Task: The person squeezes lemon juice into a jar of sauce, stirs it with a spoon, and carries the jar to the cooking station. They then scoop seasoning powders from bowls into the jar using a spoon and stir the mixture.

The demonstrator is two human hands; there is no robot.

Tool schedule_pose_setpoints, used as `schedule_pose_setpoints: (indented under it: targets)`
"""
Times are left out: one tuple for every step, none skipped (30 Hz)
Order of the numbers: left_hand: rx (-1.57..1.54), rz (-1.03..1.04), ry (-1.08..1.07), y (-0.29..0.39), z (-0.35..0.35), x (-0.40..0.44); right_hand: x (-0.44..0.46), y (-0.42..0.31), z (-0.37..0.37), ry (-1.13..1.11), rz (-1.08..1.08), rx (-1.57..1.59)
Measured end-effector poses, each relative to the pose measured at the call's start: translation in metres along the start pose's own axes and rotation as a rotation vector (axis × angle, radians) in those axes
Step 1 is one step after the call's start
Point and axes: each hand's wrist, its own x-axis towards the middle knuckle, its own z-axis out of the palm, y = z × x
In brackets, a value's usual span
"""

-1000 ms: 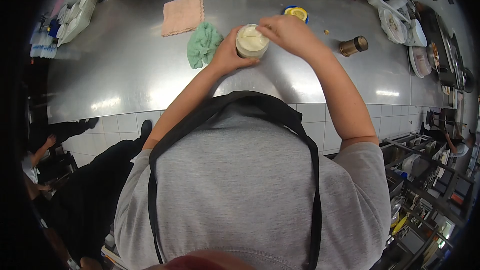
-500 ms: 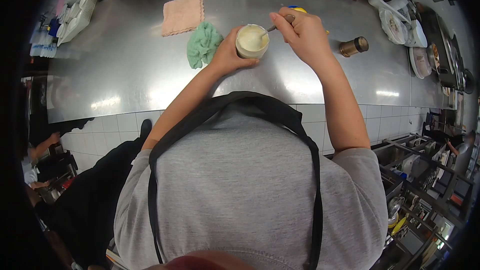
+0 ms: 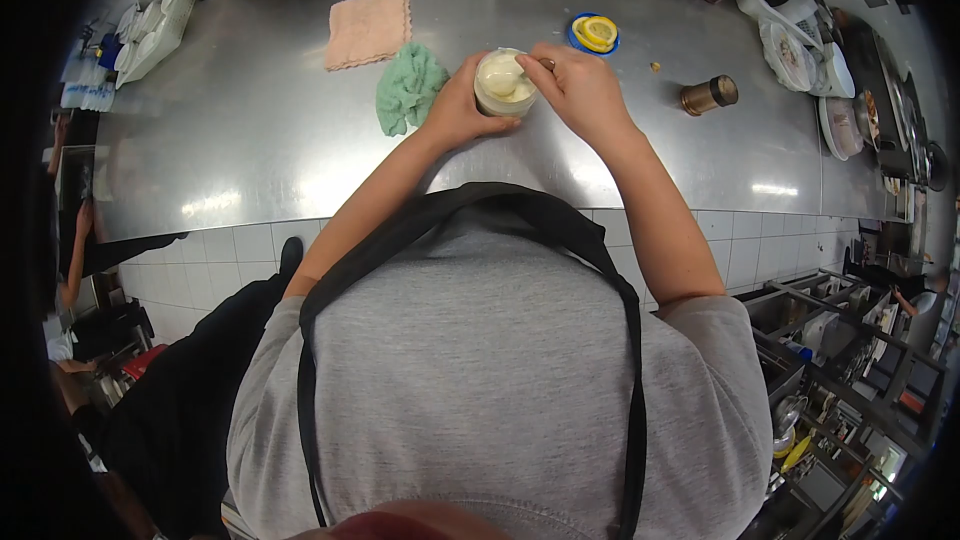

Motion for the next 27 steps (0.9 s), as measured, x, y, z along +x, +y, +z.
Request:
schedule_pose_setpoints:
  targets:
    - [-0.003, -0.002, -0.003, 0.0, 0.0, 0.001, 0.0, -0.003, 0.0, 0.001, 0.001, 0.0]
    - [-0.005, -0.001, -0.005, 0.0, 0.0, 0.001, 0.0, -0.006, 0.001, 0.04, -0.028, 0.022]
    - [-0.029, -0.011, 0.007, 0.001, 0.001, 0.001, -0.001, -0.007, 0.001, 0.078, -0.056, 0.045]
    - [-0.053, -0.021, 0.019, 0.001, 0.001, 0.0, -0.003, -0.003, 0.005, 0.079, -0.052, 0.044]
    - [-0.053, -0.02, 0.017, 0.002, 0.002, 0.0, -0.005, 0.005, 0.013, 0.093, -0.18, 0.053]
    - [-0.057, -0.003, 0.024, 0.003, 0.001, -0.001, -0.005, 0.01, 0.016, 0.106, -0.312, 0.062]
    - [-0.06, 0.013, 0.033, 0.003, 0.0, -0.001, -0.004, 0.012, 0.012, 0.107, -0.316, 0.063]
    - [-0.059, 0.012, 0.035, 0.002, 0.0, -0.001, -0.005, 0.013, 0.003, 0.01, -0.203, 0.073]
    - [-0.04, 0.013, 0.038, 0.002, 0.0, -0.001, -0.005, 0.013, -0.003, -0.087, -0.087, 0.082]
    - [-0.022, 0.017, 0.04, 0.002, 0.001, 0.0, 0.001, 0.011, -0.009, -0.115, -0.019, 0.061]
    - [-0.025, 0.018, 0.039, 0.001, 0.002, 0.0, 0.003, 0.013, -0.006, -0.115, -0.016, 0.059]
    - [-0.029, 0.0, 0.025, 0.001, 0.003, 0.0, 0.004, 0.013, 0.001, -0.056, -0.063, 0.074]
    - [-0.03, -0.018, 0.014, 0.001, 0.001, 0.001, 0.005, 0.013, 0.008, 0.004, -0.114, 0.091]
    - [-0.027, -0.019, 0.017, 0.001, 0.001, 0.001, 0.004, 0.012, 0.013, 0.045, -0.216, 0.081]
    - [-0.024, -0.003, 0.008, 0.001, 0.0, 0.001, 0.003, 0.011, 0.012, 0.046, -0.22, 0.084]
    - [-0.022, 0.013, 0.001, 0.001, 0.0, 0.001, 0.002, 0.007, 0.005, 0.031, -0.192, 0.119]
    - [-0.022, 0.011, 0.002, 0.0, -0.001, 0.0, 0.0, 0.0, -0.004, 0.015, -0.163, 0.153]
    - [-0.029, 0.007, 0.015, 0.0, 0.0, 0.0, 0.001, -0.009, -0.018, -0.004, -0.041, 0.136]
    - [-0.037, 0.005, 0.027, 0.0, 0.001, 0.001, 0.001, -0.014, -0.026, -0.004, -0.039, 0.135]
    - [-0.039, 0.006, 0.025, 0.0, 0.002, 0.001, 0.001, -0.017, -0.032, 0.044, -0.042, 0.113]
    - [-0.043, -0.007, 0.023, 0.0, 0.002, 0.001, 0.0, -0.018, -0.036, 0.092, -0.045, 0.092]
    - [-0.046, -0.02, 0.022, 0.0, 0.002, 0.0, 0.0, -0.02, -0.035, 0.143, -0.059, 0.106]
    - [-0.046, -0.02, 0.021, 0.0, 0.002, 0.001, 0.0, -0.02, -0.035, 0.144, -0.058, 0.106]
    - [-0.036, -0.022, 0.021, 0.0, 0.002, 0.001, 0.0, -0.018, -0.034, 0.184, -0.044, 0.062]
    - [-0.026, -0.024, 0.021, 0.001, 0.002, 0.001, 0.0, -0.017, -0.033, 0.223, -0.03, 0.018]
    - [-0.025, -0.025, 0.022, 0.001, 0.001, 0.001, 0.001, -0.015, -0.03, 0.223, -0.031, 0.019]
    - [-0.012, -0.019, 0.014, 0.002, 0.001, 0.0, 0.001, -0.012, -0.027, 0.242, -0.012, 0.017]
